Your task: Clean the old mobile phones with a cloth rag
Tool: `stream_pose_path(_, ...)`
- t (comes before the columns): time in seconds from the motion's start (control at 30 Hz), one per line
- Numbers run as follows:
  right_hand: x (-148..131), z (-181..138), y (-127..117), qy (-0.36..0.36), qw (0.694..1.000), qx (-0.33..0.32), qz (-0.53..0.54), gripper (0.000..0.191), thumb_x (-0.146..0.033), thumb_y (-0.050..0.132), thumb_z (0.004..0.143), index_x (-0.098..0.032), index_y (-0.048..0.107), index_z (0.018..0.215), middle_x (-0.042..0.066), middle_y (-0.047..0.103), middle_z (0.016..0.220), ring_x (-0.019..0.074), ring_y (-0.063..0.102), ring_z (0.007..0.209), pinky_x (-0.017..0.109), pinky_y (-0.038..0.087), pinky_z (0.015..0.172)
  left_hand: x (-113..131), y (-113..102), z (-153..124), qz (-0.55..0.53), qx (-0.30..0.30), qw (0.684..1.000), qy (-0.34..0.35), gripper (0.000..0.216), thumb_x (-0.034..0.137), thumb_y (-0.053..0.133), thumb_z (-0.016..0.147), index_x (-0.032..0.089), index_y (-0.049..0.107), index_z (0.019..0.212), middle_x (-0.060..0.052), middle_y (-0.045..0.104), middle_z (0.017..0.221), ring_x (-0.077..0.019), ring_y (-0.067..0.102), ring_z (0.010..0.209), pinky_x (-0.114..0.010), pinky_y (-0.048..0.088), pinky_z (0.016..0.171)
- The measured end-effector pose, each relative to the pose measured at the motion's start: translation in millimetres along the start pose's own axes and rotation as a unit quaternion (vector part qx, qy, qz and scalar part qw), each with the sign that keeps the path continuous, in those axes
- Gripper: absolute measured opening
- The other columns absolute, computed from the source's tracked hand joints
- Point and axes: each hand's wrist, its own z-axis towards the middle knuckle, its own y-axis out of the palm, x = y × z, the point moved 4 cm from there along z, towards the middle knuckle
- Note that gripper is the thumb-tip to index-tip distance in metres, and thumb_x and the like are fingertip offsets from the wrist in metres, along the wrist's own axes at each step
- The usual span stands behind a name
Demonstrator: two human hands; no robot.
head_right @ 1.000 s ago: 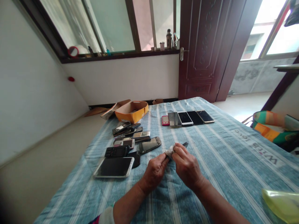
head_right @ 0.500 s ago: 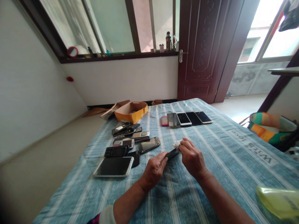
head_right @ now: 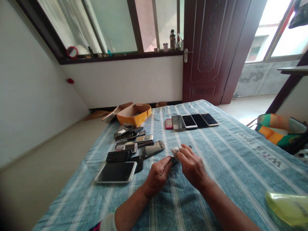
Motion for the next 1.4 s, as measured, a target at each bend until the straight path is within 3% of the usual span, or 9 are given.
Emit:
stream_pose_path(0.3, 31.6, -4.4, -6.7, 0.048, 0.997, 0.027, -0.059, 0.026, -0.007, 0.044, 0.093, -0.018, 0.065, 0.085, 0.007, 0.068, 0.089, 0.0242, 0.062, 0.110, 0.034, 0.054, 0.088, -1.8, 1.7, -1.0, 0.026, 0.005, 1.000, 0.006, 0.026, 0.023, 0.044, 0.096, 0.013, 0.063, 0.110, -0.012, 0.072, 0.098, -0.0237, 0.069, 0.091, -0.033, 0.055, 0.082)
stream_pose_path(0.6, -17.3, -0.4, -0.1, -0.030, 0.999, 0.002, 0.019, 0.027, -0.002, 0.041, 0.092, -0.015, 0.066, 0.092, 0.011, 0.068, 0.100, 0.0238, 0.059, 0.116, 0.035, 0.053, 0.093, -1.2, 0.8, -2.6, -0.009, 0.002, 1.000, -0.008, 0.026, 0.026, 0.040, 0.099, 0.014, 0.064, 0.099, -0.009, 0.070, 0.088, -0.0205, 0.069, 0.082, -0.029, 0.055, 0.078)
stream_pose_path(0.9, 43.6, -5.7, -12.5, 0.038, 0.994, 0.020, -0.101, 0.025, -0.006, 0.043, 0.092, -0.017, 0.064, 0.084, 0.008, 0.068, 0.087, 0.0247, 0.064, 0.102, 0.034, 0.054, 0.084, -0.4, 3.4, -3.8, 0.024, -0.002, 1.000, 0.011, 0.024, 0.023, 0.044, 0.097, 0.014, 0.063, 0.109, -0.012, 0.071, 0.098, -0.0232, 0.069, 0.091, -0.033, 0.056, 0.082)
stream_pose_path(1.03, 53.6, -8.9, -15.6, 0.055, 0.990, 0.039, -0.128, 0.027, -0.006, 0.041, 0.091, -0.017, 0.066, 0.086, 0.009, 0.069, 0.089, 0.0239, 0.065, 0.095, 0.035, 0.055, 0.081, -0.2, 4.4, -4.6, 0.025, -0.007, 1.000, 0.007, 0.023, 0.020, 0.044, 0.096, 0.014, 0.063, 0.106, -0.012, 0.071, 0.097, -0.0231, 0.069, 0.090, -0.033, 0.056, 0.082)
stream_pose_path(1.17, 32.9, -8.7, -10.8, 0.032, 0.996, 0.047, -0.065, 0.023, -0.006, 0.046, 0.091, -0.017, 0.066, 0.088, 0.010, 0.069, 0.093, 0.0239, 0.064, 0.103, 0.036, 0.053, 0.089, 0.0, 3.9, -4.4, 0.017, -0.008, 1.000, -0.006, 0.023, 0.022, 0.043, 0.097, 0.015, 0.063, 0.106, -0.010, 0.071, 0.094, -0.0218, 0.069, 0.087, -0.031, 0.055, 0.080)
stream_pose_path(1.3, -0.6, -6.2, -0.4, -0.013, 1.000, 0.008, 0.016, 0.025, -0.005, 0.045, 0.091, -0.017, 0.066, 0.096, 0.010, 0.068, 0.101, 0.0234, 0.060, 0.114, 0.035, 0.053, 0.091, 0.0, 3.0, -3.8, -0.002, 0.000, 1.000, 0.000, 0.025, 0.025, 0.040, 0.099, 0.015, 0.062, 0.104, -0.010, 0.071, 0.094, -0.0218, 0.069, 0.089, -0.031, 0.055, 0.082)
stream_pose_path(1.4, -4.3, -4.1, 0.6, -0.005, 1.000, -0.003, 0.017, 0.026, -0.007, 0.043, 0.093, -0.017, 0.066, 0.097, 0.010, 0.068, 0.101, 0.0237, 0.059, 0.115, 0.036, 0.054, 0.091, 0.3, 2.9, -3.5, -0.006, 0.000, 1.000, 0.002, 0.026, 0.027, 0.039, 0.099, 0.015, 0.062, 0.104, -0.010, 0.071, 0.094, -0.0219, 0.069, 0.088, -0.031, 0.055, 0.081)
